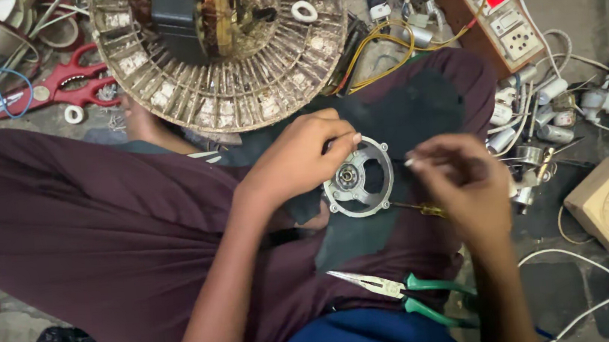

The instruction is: The person sits on the floor and uses a screwdriver to adjust a small circular metal component, likely a fan capacitor or motor part. They repeatedly insert the screwdriver into the center of the component and turn it while holding the part steady with their other hand.

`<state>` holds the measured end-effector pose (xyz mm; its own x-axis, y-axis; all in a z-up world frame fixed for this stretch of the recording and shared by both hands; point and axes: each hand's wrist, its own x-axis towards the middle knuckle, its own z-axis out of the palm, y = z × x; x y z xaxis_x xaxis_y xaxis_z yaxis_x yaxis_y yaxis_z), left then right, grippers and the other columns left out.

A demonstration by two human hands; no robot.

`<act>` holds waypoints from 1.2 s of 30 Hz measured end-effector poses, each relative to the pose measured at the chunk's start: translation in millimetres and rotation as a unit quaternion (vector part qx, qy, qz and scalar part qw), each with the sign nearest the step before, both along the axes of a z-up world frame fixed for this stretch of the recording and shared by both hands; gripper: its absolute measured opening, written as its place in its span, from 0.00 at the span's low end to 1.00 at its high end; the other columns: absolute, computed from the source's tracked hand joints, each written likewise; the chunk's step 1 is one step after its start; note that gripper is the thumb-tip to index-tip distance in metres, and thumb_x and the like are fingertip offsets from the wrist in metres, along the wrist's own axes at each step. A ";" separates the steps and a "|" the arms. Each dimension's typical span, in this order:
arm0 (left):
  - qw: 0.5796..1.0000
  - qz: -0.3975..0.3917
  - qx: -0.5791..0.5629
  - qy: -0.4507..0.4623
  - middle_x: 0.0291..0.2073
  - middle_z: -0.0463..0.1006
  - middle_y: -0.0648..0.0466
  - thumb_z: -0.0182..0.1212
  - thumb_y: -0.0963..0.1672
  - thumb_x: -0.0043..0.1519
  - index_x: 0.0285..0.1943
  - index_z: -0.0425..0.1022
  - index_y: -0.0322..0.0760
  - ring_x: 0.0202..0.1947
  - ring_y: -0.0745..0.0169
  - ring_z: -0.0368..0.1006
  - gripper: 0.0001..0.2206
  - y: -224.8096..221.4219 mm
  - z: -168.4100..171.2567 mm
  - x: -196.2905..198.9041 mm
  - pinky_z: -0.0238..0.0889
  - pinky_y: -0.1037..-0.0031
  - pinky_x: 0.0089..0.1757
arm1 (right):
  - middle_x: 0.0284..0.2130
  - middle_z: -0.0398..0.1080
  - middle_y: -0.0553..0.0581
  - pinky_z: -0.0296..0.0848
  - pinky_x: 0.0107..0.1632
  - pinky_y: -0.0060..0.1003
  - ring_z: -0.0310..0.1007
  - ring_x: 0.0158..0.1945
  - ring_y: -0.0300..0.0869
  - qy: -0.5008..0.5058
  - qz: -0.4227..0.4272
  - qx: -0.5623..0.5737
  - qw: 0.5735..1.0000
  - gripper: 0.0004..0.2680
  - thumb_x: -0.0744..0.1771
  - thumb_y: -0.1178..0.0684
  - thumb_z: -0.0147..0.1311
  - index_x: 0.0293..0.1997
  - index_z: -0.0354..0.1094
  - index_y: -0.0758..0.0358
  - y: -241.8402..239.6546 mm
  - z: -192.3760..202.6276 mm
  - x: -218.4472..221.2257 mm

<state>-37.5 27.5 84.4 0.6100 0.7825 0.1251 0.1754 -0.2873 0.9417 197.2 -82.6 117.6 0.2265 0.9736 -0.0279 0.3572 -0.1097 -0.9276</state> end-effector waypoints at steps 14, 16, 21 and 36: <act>0.966 0.189 -0.174 -0.029 0.37 0.80 0.52 0.63 0.49 0.63 0.46 0.76 0.34 0.35 0.60 0.79 0.13 -36.6 13.4 8.5 0.70 0.73 0.39 | 0.38 0.76 0.52 0.68 0.43 0.27 0.72 0.41 0.33 -0.139 0.071 0.017 0.988 0.15 0.64 0.64 0.63 0.51 0.58 0.66 5.4 -15.3 -53.6; 0.969 0.185 -0.157 -0.050 0.42 0.81 0.52 0.63 0.47 0.60 0.49 0.76 0.35 0.40 0.61 0.80 0.13 -46.7 12.4 2.5 0.71 0.73 0.42 | 0.38 0.75 0.52 0.68 0.43 0.27 0.72 0.41 0.33 -0.133 0.069 0.030 0.988 0.16 0.64 0.64 0.63 0.51 0.57 0.65 5.4 -21.0 -52.6; 0.985 0.148 0.002 -0.087 0.58 0.74 0.44 0.68 0.42 0.56 0.62 0.68 0.32 0.60 0.47 0.70 0.25 -62.7 2.7 -2.7 0.62 0.66 0.57 | 0.41 0.74 0.53 0.72 0.50 0.27 0.74 0.45 0.32 -0.079 0.079 0.054 0.992 0.15 0.66 0.64 0.62 0.53 0.57 0.65 4.0 -29.6 -50.5; 0.943 0.261 -0.125 -0.167 0.55 0.74 0.42 0.53 0.31 0.58 0.62 0.64 0.33 0.61 0.49 0.74 0.22 -81.3 -16.2 41.4 0.65 0.68 0.58 | 0.43 0.79 0.56 0.77 0.44 0.29 0.81 0.46 0.36 -0.209 0.091 0.067 0.971 0.14 0.68 0.64 0.58 0.54 0.55 0.67 -7.7 -20.3 -57.9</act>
